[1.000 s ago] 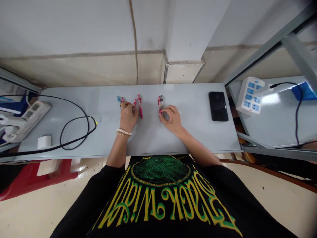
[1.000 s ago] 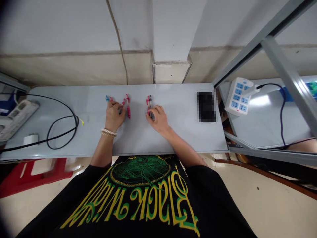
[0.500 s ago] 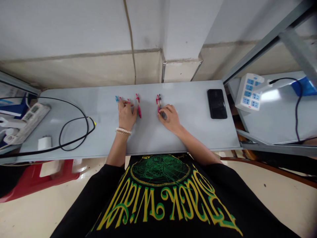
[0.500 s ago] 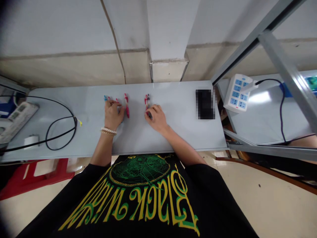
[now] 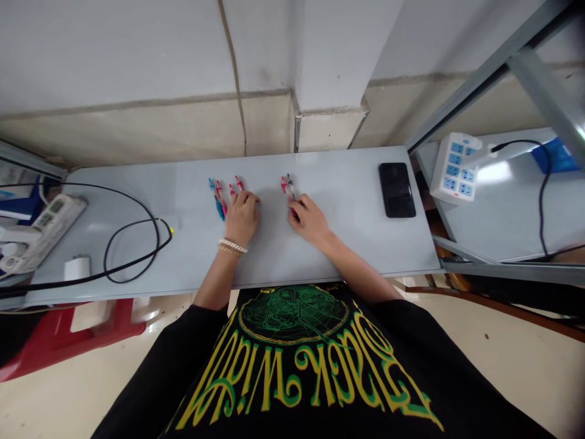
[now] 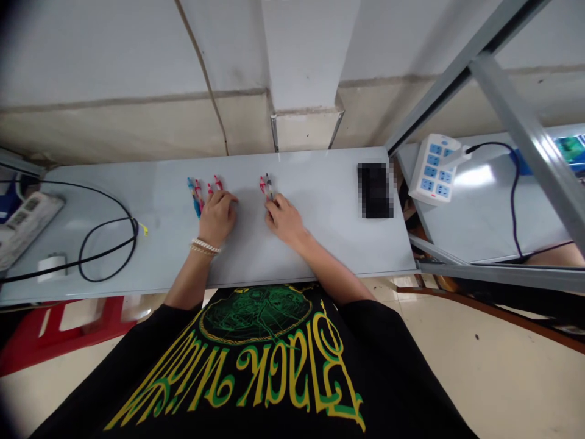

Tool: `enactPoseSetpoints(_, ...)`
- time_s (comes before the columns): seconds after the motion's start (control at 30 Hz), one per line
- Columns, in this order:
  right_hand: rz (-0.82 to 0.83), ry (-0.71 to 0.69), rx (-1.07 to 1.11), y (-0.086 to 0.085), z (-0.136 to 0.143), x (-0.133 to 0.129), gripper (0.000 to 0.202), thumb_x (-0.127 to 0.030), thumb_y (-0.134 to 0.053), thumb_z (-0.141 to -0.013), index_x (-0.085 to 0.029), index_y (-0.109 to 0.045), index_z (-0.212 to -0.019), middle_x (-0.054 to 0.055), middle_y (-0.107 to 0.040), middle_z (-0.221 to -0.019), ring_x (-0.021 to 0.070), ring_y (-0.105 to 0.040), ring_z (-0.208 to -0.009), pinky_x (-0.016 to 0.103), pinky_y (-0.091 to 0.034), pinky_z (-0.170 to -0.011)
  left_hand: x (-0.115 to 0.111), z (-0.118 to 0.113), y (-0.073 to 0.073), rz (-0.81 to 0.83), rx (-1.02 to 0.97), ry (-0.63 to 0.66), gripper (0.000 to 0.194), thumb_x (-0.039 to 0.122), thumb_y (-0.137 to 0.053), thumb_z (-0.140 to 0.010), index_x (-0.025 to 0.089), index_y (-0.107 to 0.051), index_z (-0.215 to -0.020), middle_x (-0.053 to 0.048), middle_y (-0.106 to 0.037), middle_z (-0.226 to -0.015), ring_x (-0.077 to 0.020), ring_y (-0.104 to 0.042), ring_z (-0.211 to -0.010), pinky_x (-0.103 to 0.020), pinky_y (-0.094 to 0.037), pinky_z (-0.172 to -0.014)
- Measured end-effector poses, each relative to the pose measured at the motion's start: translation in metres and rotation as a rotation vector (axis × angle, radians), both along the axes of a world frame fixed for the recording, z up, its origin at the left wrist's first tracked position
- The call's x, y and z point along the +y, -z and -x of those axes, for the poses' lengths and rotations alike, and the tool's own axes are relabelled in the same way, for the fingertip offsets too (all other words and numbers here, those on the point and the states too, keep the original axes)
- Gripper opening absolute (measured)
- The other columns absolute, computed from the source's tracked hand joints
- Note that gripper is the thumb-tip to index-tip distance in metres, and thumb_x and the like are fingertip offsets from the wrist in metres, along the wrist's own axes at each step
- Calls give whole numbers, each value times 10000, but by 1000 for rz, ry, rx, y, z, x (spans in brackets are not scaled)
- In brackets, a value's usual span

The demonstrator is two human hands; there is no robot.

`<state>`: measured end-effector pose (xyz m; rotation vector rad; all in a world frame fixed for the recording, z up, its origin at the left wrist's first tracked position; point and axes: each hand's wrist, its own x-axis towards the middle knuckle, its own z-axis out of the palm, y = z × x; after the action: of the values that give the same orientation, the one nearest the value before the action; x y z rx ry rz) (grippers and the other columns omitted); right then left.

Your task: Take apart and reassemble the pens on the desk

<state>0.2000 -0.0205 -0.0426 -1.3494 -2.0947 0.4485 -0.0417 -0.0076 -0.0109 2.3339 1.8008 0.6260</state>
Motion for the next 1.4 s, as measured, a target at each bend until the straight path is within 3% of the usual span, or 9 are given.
enactPoseSetpoints(0.17,-39,-20,-3,3,-1,1,230,-148,-568,-1037,-195,-772,-1133,118,-676,-1102,227,-640,-914,386,-616,-834,-3,-6,-6,3,-177,72,230,115,-587,-920,193,-739,-1074,-187,-772,-1157,-414,-721,-1186,-632,-564,-1105)
enactPoseSetpoints(0.3,-55,-4,148,0,-7,2,202,-163,-573,-1055,-219,-758,-1115,82,-686,-1046,192,-632,-837,353,-609,-783,-2,-23,-9,121,-492,134,158,248,-691,-943,217,-731,-1094,-120,-806,-1075,-308,-780,-1012,-505,-645,-958)
enactPoseSetpoints(0.5,7,54,425,-14,-10,-2,109,-232,-616,-1056,-241,-723,-1076,45,-711,-980,158,-640,-758,329,-591,-731,16,-51,-4,483,-1053,-12,443,471,-870,-936,202,-654,-1214,-115,-843,-1042,-252,-827,-925,-435,-665,-902)
enactPoseSetpoints(0.67,162,-52,626,-21,2,-10,176,-343,-728,-988,-257,-679,-1133,-4,-698,-930,130,-617,-709,309,-570,-693,21,-62,-9,588,-1402,79,664,667,-959,-834,188,-679,-1200,-112,-848,-1017,-215,-814,-873,-370,-678,-832)
enactPoseSetpoints(0.8,315,-79,761,-23,6,-13,285,-428,-797,-933,-262,-655,-1118,-34,-686,-839,120,-584,-656,297,-540,-645,16,-59,-14,590,-1462,111,648,679,-1000,-774,210,-733,-1132,-84,-844,-981,-203,-810,-861,-329,-675,-790)
enactPoseSetpoints(1.0,385,-72,779,-30,4,-13,329,-507,-834,-900,-254,-712,-1071,-6,-761,-860,137,-664,-710,304,-555,-668,16,-50,-14,542,-1470,54,596,626,-1046,-735,202,-774,-1054,-45,-813,-907,-168,-783,-786,-294,-672,-736)
enactPoseSetpoints(1.1,370,-37,773,-34,2,-12,304,-504,-826,-904,-254,-724,-1044,-6,-769,-850,131,-649,-689,310,-554,-669,16,-50,-15,551,-1480,60,607,659,-1015,-770,213,-769,-1101,-51,-817,-915,-191,-805,-796,-318,-685,-744)
enactPoseSetpoints(1.27,299,46,765,-38,-2,-11,291,-523,-815,-917,-256,-739,-1004,-9,-764,-836,134,-641,-693,324,-561,-688,13,-53,-19,560,-1550,36,604,805,-807,-922,227,-736,-1083,-84,-846,-999,-241,-858,-946,-372,-714,-843)
enactPoseSetpoints(1.4,234,89,791,-37,-3,-9,368,-605,-809,-942,-252,-770,-1041,-5,-754,-825,133,-649,-692,320,-550,-677,11,-55,-23,527,-1590,64,567,685,-973,-823,244,-719,-1074,-59,-860,-1034,-241,-863,-1021,-382,-720,-914)
